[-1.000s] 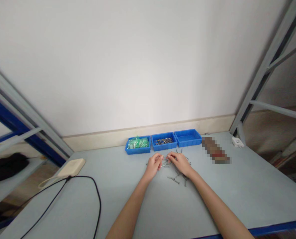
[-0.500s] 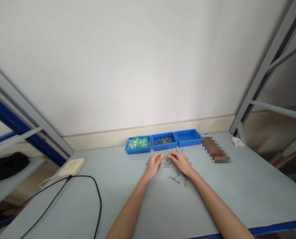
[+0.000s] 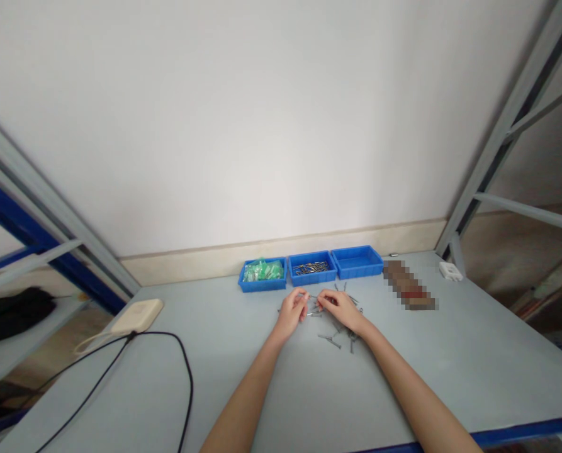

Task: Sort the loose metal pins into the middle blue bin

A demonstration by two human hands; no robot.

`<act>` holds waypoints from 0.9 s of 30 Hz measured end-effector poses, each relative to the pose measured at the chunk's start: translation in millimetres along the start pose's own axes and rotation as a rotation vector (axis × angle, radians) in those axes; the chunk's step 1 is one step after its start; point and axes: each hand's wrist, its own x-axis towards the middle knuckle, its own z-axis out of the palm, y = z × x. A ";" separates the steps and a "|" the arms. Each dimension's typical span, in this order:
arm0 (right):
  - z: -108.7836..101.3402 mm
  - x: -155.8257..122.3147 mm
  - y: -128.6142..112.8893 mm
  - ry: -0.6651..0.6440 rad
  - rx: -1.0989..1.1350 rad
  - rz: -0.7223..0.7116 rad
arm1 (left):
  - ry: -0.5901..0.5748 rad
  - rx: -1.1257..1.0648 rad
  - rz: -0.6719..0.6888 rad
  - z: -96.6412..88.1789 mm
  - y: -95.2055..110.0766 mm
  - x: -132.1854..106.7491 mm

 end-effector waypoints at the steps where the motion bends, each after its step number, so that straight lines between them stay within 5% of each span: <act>1: 0.3 -0.6 0.0 -0.019 0.019 0.000 | -0.003 0.000 0.006 -0.1 1.3 -0.2; 9: -4.3 17.4 6.1 0.019 0.120 0.045 | 0.039 -0.022 -0.020 4.1 3.6 1.9; 17: -40.8 66.6 -9.2 0.199 -0.485 0.253 | 0.054 -0.084 -0.050 4.3 -1.1 6.8; 21: -54.5 40.8 -9.8 0.293 -0.715 0.266 | 0.064 -0.075 -0.043 4.8 -0.6 5.0; 27: -90.9 -25.8 18.7 0.223 -0.700 0.332 | 0.052 -0.066 -0.026 5.9 0.2 4.5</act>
